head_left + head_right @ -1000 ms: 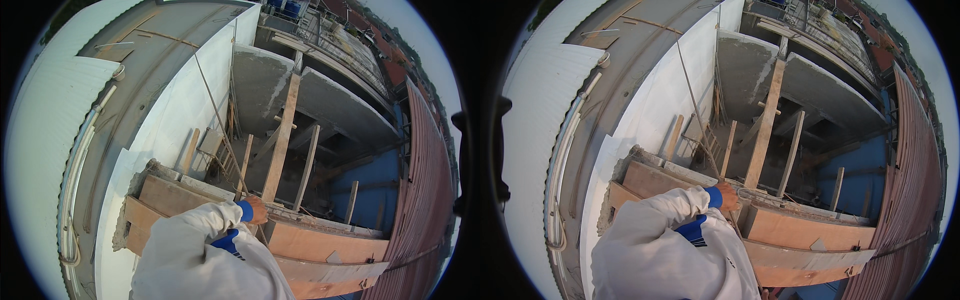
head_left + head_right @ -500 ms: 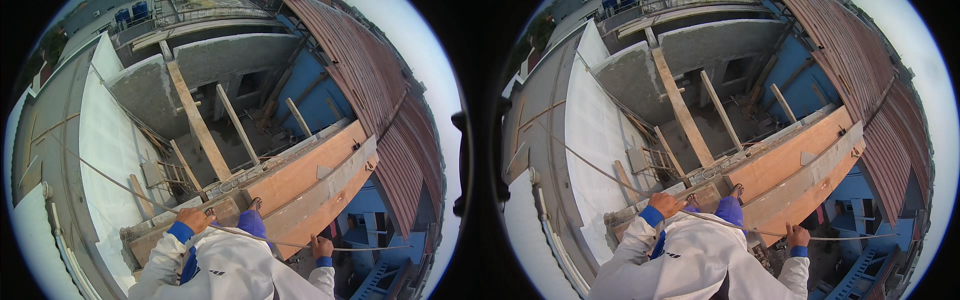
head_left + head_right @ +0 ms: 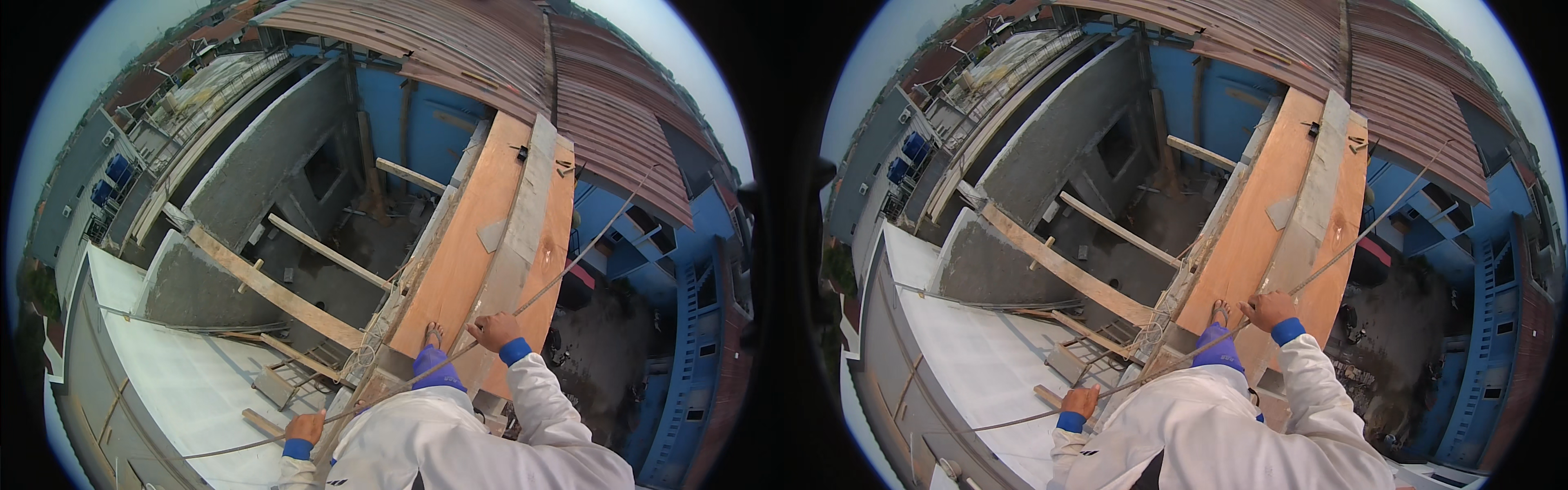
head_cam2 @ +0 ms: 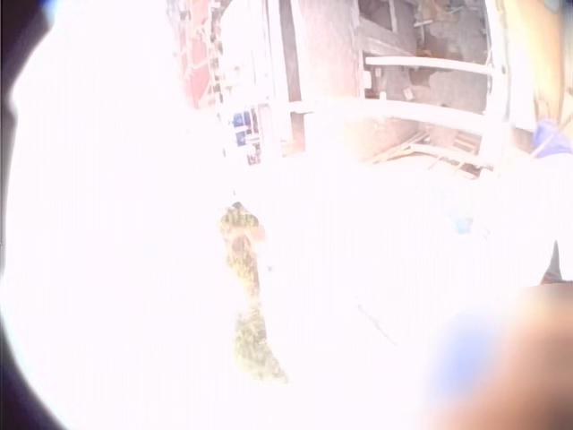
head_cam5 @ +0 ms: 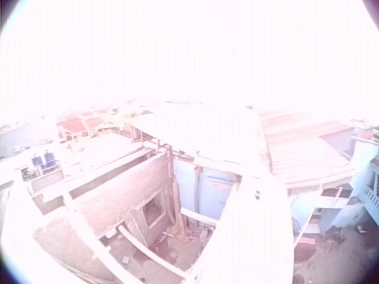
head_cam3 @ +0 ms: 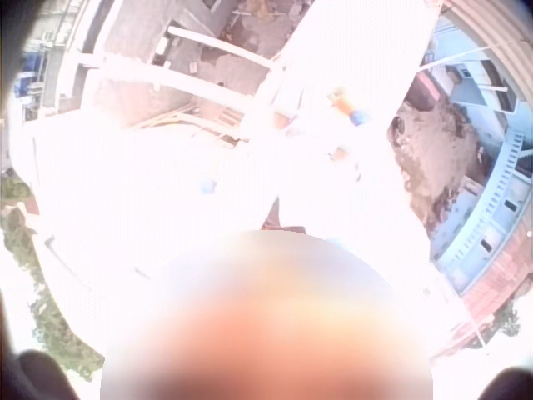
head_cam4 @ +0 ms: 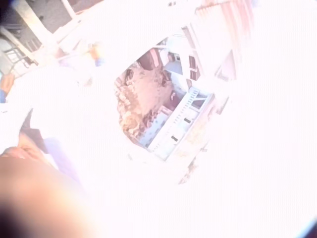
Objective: The person sits on a rooftop and repeatedly bends thin metal rods using a larger metal bar as a lever. They hold each rod with one hand and apply force with the other, then place the bent rods aside. The person later walks across a wooden plank to another section of the roof.
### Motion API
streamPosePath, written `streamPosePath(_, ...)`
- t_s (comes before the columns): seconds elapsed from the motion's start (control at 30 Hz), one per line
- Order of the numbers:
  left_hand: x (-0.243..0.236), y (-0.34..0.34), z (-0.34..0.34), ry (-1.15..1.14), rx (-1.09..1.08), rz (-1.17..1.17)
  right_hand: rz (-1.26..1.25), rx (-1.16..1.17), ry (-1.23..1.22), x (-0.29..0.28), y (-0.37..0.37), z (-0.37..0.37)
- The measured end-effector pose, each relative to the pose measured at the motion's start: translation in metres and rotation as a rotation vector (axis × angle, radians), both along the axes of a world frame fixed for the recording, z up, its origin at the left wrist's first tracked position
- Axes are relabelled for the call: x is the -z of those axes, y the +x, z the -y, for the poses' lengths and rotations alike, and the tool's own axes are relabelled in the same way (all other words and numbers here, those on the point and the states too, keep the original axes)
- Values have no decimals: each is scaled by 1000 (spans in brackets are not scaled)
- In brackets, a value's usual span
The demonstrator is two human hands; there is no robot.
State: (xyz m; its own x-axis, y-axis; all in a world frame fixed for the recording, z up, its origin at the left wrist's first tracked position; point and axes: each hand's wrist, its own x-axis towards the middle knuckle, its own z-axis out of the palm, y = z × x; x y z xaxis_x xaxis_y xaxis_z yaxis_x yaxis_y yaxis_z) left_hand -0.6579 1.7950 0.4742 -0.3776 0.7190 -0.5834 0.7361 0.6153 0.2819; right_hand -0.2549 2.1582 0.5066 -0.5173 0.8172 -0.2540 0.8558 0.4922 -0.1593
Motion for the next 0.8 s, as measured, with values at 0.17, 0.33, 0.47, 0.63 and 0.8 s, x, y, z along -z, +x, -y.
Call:
streamPosePath(0.17, -11, 46, -74, -31, -107, 14, -87, -102, 11, -4, 17, -98)
streamPosePath(0.33, -10, 99, -139, -39, -284, 114, -92, -255, 43, 9, 34, -196)
streamPosePath(0.47, -17, 126, -176, -53, -383, 152, -33, -311, 1, 30, 36, -255)
streamPosePath(0.63, -9, 142, -197, -53, -425, 171, -18, -439, -12, 44, 16, -295)
streamPosePath(0.8, 24, 167, -204, 24, -507, 168, -20, -409, -53, 31, 26, -313)
